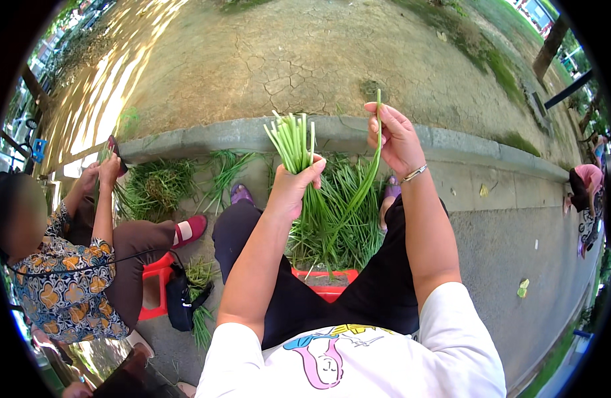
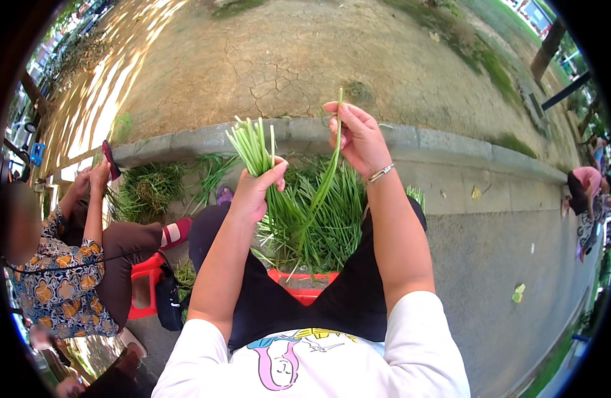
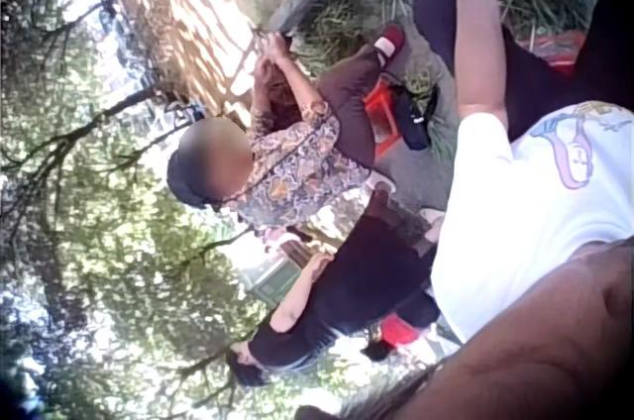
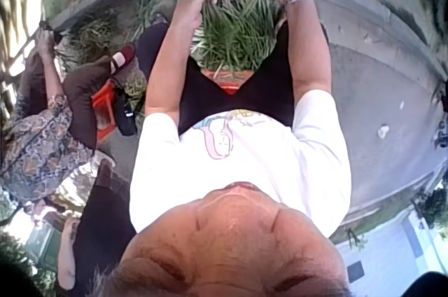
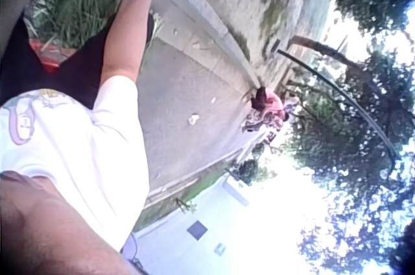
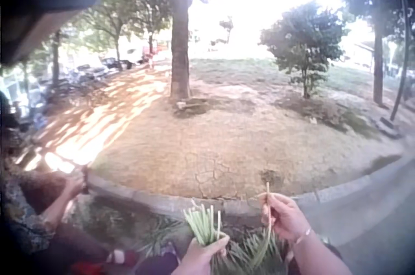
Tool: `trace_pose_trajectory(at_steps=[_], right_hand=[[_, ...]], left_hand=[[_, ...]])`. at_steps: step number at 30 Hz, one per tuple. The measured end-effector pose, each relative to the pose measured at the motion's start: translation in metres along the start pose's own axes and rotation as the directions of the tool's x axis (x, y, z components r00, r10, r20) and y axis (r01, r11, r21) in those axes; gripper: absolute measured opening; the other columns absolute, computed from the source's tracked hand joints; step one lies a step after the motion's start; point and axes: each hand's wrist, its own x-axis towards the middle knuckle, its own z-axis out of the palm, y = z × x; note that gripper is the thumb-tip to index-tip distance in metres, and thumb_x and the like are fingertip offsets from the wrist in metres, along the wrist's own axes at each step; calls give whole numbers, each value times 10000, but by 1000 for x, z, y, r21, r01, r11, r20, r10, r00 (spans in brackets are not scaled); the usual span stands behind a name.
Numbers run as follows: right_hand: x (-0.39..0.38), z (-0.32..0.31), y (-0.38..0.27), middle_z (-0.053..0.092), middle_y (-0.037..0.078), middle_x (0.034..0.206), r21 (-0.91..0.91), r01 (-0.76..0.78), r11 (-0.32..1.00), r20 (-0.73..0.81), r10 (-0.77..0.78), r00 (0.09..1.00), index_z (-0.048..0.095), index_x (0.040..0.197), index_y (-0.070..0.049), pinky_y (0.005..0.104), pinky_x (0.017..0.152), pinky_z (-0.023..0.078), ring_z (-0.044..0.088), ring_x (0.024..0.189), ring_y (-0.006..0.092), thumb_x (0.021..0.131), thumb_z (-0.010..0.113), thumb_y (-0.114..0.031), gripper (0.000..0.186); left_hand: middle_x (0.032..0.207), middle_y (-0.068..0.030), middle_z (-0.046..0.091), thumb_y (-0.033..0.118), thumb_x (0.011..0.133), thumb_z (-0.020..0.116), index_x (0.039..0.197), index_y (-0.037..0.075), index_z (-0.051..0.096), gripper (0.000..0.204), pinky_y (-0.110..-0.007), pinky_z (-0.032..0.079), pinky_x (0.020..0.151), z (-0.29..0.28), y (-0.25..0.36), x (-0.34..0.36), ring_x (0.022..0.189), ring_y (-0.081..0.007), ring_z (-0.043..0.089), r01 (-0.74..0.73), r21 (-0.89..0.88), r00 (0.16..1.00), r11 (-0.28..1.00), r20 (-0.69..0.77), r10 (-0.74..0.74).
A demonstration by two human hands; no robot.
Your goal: The person holds a bundle of green stalks, peels away the outer layer from each stalk by hand, and places the cleaned stalks onto a pile on the ground while sitting on a stool.
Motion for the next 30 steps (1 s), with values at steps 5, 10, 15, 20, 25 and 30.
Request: trace_pose_trajectory(at_steps=[5,10,15,20,25,30], right_hand=[[-1,10,7,552,-3,670,-62,-74,995,68,78,995,572,1004,-8,169,459,364,435,489,35,920,459,-211,247],[0,23,23,550,-24,689,-227,-149,962,126,181,975,582,1019,-28,176,489,402,471,521,35,928,439,-222,257],[-1,25,36,564,-23,706,-292,-139,946,152,189,970,586,1017,-23,177,502,412,488,562,29,921,459,-208,245],[-3,29,33,594,-7,744,-420,-67,905,163,148,975,582,988,-12,170,531,418,511,591,38,883,537,-182,204],[-13,37,31,599,16,753,-471,-38,881,208,153,966,564,817,7,186,556,422,525,636,48,830,615,-128,144],[-13,27,30,584,20,728,-739,52,672,161,101,982,559,773,-6,206,547,419,495,608,55,823,598,-93,108]], left_hand=[[682,-35,570,135,779,647,874,15,604,159,-235,405,553,5,2,-3,606,-106,510,18,93,998,996,56,-23],[795,-74,615,129,777,645,907,14,611,176,-236,415,545,11,4,-6,658,-121,546,14,16,987,1000,159,-16],[870,-55,604,85,762,646,978,33,578,232,-239,421,526,17,6,-7,740,-132,579,30,-47,979,998,204,-20],[830,-42,599,85,756,651,948,43,581,209,-238,418,531,13,8,-8,703,-121,570,2,-39,981,999,196,5],[734,-27,586,77,745,663,867,34,595,146,-235,414,524,4,4,-5,661,-113,554,21,-26,996,999,91,-19],[735,-24,590,113,716,702,862,41,594,195,-245,411,548,3,3,-4,656,-117,540,63,-33,997,997,54,-61]])
